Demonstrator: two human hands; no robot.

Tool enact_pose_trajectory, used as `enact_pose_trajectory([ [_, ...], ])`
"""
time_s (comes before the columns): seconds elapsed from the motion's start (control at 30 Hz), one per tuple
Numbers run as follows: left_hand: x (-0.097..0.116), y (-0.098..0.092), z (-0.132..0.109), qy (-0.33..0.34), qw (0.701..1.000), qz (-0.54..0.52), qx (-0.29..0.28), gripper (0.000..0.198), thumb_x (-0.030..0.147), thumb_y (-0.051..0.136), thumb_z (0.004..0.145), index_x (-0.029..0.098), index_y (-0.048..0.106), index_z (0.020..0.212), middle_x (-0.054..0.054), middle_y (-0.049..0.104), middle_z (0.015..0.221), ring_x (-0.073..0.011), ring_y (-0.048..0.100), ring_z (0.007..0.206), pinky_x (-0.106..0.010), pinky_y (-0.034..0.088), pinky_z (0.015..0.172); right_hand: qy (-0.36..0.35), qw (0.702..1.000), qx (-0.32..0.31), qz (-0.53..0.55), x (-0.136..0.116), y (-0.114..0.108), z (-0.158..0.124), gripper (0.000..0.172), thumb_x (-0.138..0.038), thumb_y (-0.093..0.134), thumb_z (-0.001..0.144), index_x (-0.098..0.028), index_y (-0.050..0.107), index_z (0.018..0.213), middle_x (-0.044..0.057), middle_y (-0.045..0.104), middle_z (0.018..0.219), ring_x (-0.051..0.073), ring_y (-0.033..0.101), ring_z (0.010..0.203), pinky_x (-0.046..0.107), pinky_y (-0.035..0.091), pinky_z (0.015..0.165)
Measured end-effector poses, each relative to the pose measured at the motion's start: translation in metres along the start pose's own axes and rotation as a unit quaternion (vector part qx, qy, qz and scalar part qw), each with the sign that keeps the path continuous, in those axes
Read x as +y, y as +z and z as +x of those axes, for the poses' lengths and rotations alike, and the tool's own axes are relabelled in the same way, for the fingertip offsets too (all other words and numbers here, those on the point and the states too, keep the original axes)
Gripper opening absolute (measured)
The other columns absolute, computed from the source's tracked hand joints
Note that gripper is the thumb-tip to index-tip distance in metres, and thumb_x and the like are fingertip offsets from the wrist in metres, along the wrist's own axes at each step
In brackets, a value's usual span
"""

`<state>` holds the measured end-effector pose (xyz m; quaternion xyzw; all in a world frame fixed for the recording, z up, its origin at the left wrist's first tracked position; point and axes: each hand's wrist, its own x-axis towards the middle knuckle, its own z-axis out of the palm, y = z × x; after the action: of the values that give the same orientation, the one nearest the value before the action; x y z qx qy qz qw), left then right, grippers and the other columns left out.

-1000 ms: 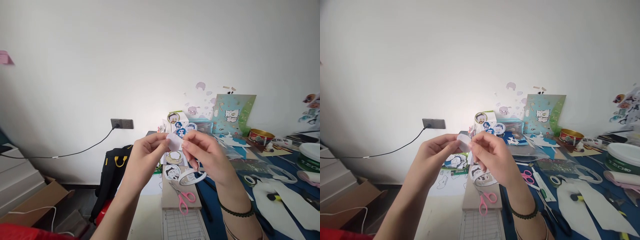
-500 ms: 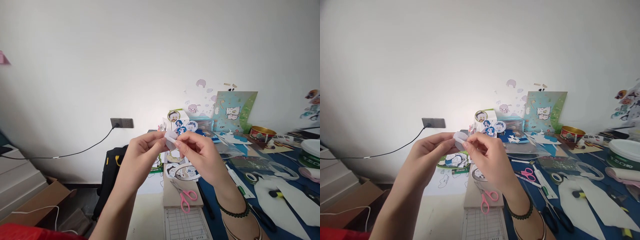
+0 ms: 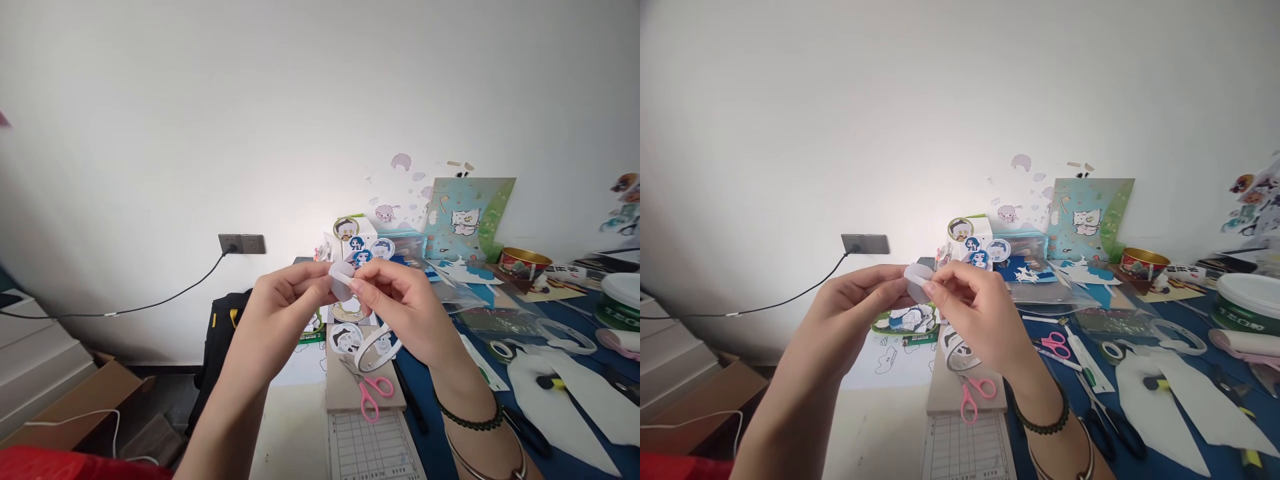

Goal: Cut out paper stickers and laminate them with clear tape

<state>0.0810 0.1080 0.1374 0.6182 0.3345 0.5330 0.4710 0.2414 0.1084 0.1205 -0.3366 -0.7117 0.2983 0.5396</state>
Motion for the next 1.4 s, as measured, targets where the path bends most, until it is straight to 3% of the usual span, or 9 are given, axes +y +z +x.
enact_pose_trajectory([
  [0.43, 0.003, -0.003, 0.000, -0.010, 0.999, 0.029, -0.014, 0.019, 0.025, 0.064, 0.078, 0.018, 0.075, 0.092, -0.006, 0.075, 0.085, -0.0190, 0.069, 0.078, -0.030, 0.055, 0.077, 0.009, 1.000, -0.007, -0.003, 0.000, 0.000, 0.000, 0.019, -0.031, 0.055, 0.088, -0.019, 0.057, 0.073, -0.004, 0.047, 0.060, 0.009, 0.042, 0.054, 0.022, 0.032, 0.047],
  [0.57, 0.001, 0.001, 0.000, -0.003, 0.999, 0.019, 0.029, 0.016, 0.025, 0.065, 0.077, 0.017, 0.075, 0.087, -0.005, 0.075, 0.078, -0.0186, 0.069, 0.074, -0.031, 0.055, 0.077, 0.004, 1.000, -0.013, 0.018, 0.001, -0.001, -0.001, 0.020, -0.031, 0.056, 0.088, -0.019, 0.057, 0.072, -0.004, 0.047, 0.058, 0.008, 0.042, 0.054, 0.022, 0.032, 0.047],
  [0.67, -0.003, 0.003, 0.002, 0.009, 0.996, 0.020, 0.082, 0.016, 0.027, 0.065, 0.077, 0.015, 0.073, 0.085, -0.005, 0.075, 0.078, -0.0192, 0.069, 0.076, -0.031, 0.056, 0.077, -0.013, 0.997, 0.044, 0.062, 0.001, 0.001, -0.001, 0.019, -0.033, 0.055, 0.089, -0.020, 0.057, 0.075, -0.003, 0.050, 0.063, 0.007, 0.039, 0.050, 0.022, 0.031, 0.045],
  [0.77, -0.010, 0.003, 0.006, 0.017, 0.996, -0.001, 0.091, 0.015, 0.028, 0.066, 0.077, 0.015, 0.069, 0.085, -0.004, 0.075, 0.077, -0.0186, 0.070, 0.078, -0.029, 0.056, 0.078, -0.002, 0.988, 0.129, 0.087, 0.000, 0.008, -0.001, 0.013, -0.034, 0.058, 0.087, -0.022, 0.054, 0.084, -0.003, 0.051, 0.069, 0.006, 0.032, 0.047, 0.022, 0.026, 0.041],
  [0.93, -0.018, 0.005, 0.009, 0.018, 0.996, -0.052, 0.066, 0.013, 0.028, 0.063, 0.082, 0.017, 0.059, 0.088, -0.001, 0.074, 0.072, -0.0163, 0.070, 0.075, -0.031, 0.054, 0.083, 0.018, 0.985, 0.134, 0.104, 0.004, 0.021, 0.001, 0.019, -0.027, 0.064, 0.081, -0.025, 0.048, 0.092, -0.001, 0.053, 0.093, 0.005, 0.033, 0.048, 0.021, 0.031, 0.041],
  [1.07, -0.012, 0.005, 0.007, -0.001, 1.000, 0.007, -0.004, 0.015, 0.030, 0.062, 0.082, 0.017, 0.057, 0.089, -0.005, 0.073, 0.088, -0.0189, 0.068, 0.085, -0.031, 0.052, 0.082, 0.006, 0.984, 0.162, 0.080, 0.009, 0.017, 0.002, 0.016, -0.025, 0.062, 0.082, -0.024, 0.049, 0.092, 0.000, 0.055, 0.091, 0.004, 0.033, 0.047, 0.020, 0.031, 0.040],
  [1.13, -0.007, 0.003, 0.005, 0.007, 0.997, 0.071, -0.019, 0.019, 0.031, 0.063, 0.080, 0.018, 0.060, 0.093, -0.007, 0.070, 0.099, -0.0198, 0.066, 0.088, -0.029, 0.052, 0.077, 0.011, 0.987, 0.147, 0.067, 0.010, 0.011, 0.003, 0.018, -0.024, 0.063, 0.081, -0.024, 0.049, 0.092, -0.001, 0.055, 0.091, 0.004, 0.034, 0.046, 0.019, 0.030, 0.039],
  [1.2, -0.003, -0.001, 0.004, 0.037, 0.990, 0.138, 0.006, 0.022, 0.033, 0.064, 0.079, 0.019, 0.063, 0.096, -0.007, 0.068, 0.101, -0.0187, 0.063, 0.086, -0.027, 0.050, 0.072, 0.023, 0.993, 0.108, 0.051, 0.010, 0.004, 0.003, 0.019, -0.024, 0.063, 0.080, -0.024, 0.049, 0.092, -0.001, 0.055, 0.087, 0.004, 0.033, 0.045, 0.019, 0.029, 0.038],
  [1.4, -0.003, -0.016, 0.004, 0.071, 0.969, 0.235, 0.028, 0.018, 0.036, 0.061, 0.081, 0.021, 0.070, 0.082, -0.004, 0.066, 0.079, -0.0166, 0.057, 0.074, -0.023, 0.044, 0.060, 0.055, 0.998, 0.027, 0.001, 0.008, -0.005, 0.003, 0.013, -0.025, 0.062, 0.081, -0.024, 0.051, 0.088, -0.003, 0.053, 0.083, 0.004, 0.034, 0.046, 0.020, 0.028, 0.039],
])
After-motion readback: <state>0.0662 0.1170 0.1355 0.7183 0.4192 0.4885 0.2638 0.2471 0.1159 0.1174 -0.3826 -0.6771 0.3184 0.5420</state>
